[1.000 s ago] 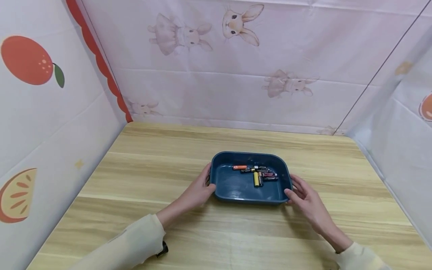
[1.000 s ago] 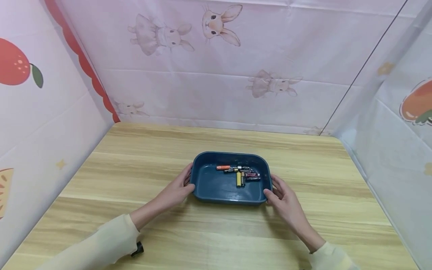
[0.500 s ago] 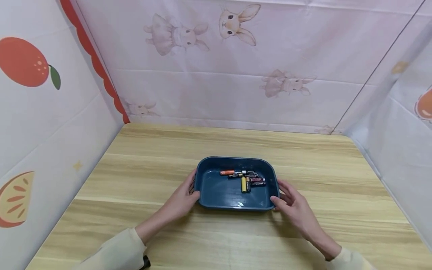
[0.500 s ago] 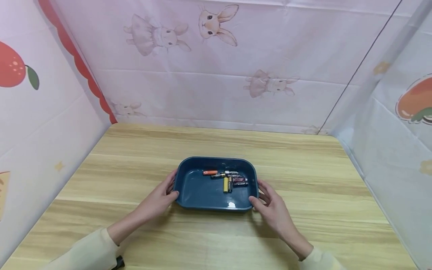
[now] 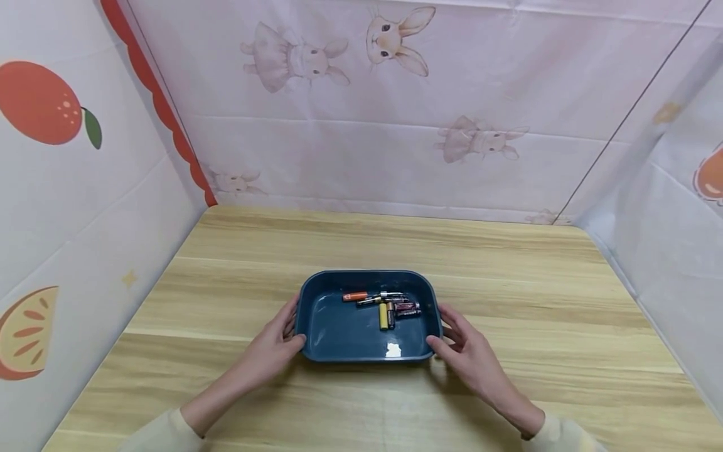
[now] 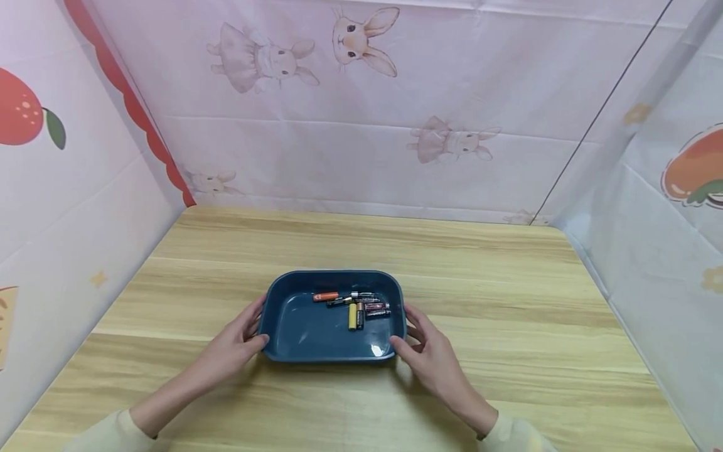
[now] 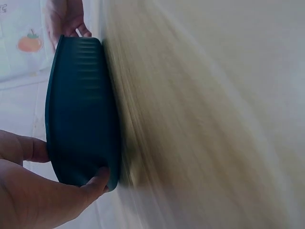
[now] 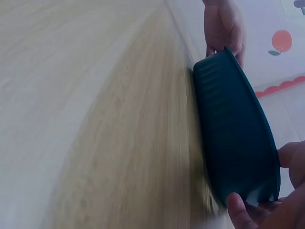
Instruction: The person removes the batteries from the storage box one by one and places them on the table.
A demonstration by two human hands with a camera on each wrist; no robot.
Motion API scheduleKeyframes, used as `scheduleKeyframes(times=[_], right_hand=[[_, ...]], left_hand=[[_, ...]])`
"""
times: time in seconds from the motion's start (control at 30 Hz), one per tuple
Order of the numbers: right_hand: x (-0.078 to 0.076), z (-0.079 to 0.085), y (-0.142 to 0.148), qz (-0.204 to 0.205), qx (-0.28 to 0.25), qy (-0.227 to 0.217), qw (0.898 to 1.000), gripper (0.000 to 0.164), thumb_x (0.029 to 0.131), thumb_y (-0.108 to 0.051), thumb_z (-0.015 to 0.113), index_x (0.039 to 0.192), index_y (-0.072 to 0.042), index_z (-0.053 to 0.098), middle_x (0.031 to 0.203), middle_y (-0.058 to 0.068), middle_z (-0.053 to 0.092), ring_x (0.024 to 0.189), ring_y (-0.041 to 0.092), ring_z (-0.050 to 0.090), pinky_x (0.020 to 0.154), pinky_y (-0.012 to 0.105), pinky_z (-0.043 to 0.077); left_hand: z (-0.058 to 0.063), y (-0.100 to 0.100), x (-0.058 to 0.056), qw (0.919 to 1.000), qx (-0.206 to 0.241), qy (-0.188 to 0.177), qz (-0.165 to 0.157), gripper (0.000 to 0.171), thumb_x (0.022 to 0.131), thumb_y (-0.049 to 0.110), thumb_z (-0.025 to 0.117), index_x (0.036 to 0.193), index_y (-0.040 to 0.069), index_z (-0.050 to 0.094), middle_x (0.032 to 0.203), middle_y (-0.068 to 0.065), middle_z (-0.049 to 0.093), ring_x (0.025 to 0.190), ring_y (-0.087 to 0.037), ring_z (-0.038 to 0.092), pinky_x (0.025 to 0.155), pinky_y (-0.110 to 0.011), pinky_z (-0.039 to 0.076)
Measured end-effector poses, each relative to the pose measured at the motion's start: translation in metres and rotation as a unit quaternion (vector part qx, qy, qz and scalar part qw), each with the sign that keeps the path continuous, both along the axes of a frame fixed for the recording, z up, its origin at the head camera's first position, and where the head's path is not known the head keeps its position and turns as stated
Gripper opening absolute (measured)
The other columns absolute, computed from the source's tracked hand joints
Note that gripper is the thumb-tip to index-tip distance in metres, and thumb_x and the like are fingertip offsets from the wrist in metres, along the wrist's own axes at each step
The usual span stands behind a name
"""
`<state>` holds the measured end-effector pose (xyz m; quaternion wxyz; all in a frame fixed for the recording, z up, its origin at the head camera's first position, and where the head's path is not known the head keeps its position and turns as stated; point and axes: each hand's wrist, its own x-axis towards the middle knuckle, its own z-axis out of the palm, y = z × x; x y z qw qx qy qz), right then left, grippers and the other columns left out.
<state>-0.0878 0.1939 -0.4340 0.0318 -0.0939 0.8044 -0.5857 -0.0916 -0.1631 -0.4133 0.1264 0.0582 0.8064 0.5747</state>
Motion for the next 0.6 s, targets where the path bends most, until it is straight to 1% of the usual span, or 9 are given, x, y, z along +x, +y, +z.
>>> scheduleKeyframes(times=[0.2,0.33,0.6], right_hand=[[0.003,0.000,-0.011,0.013,-0.007,-0.016,1.000,0.062,0.097,-0.006,0.072,0.151,0.003,0.045,0.152,0.026,0.048,0.129,0.045,0.058,0.098,0.036,0.056],[0.006,-0.001,-0.016,0.023,-0.024,-0.025,0.999,0.064,0.097,-0.006,0.073,0.153,0.002,0.043,0.153,0.026,0.047,0.129,0.045,0.058,0.098,0.034,0.056],[0.012,-0.001,-0.021,0.035,-0.034,-0.021,0.999,0.066,0.096,-0.007,0.073,0.153,0.003,0.041,0.155,0.027,0.044,0.131,0.046,0.055,0.098,0.032,0.056]], left_hand=[[-0.001,-0.015,0.008,1.0000,0.007,0.001,-0.003,0.077,0.099,-0.007,0.051,0.164,-0.002,0.009,0.168,-0.027,0.015,0.151,-0.040,0.024,0.116,-0.044,0.030],[0.000,-0.022,0.012,1.0000,0.001,-0.008,-0.005,0.078,0.100,-0.006,0.052,0.164,-0.001,0.007,0.168,-0.026,0.012,0.152,-0.040,0.022,0.116,-0.043,0.030],[0.001,-0.031,0.019,0.9995,-0.016,-0.023,-0.012,0.086,0.102,0.004,0.061,0.165,0.002,0.002,0.169,-0.025,0.009,0.153,-0.040,0.020,0.116,-0.043,0.031]])
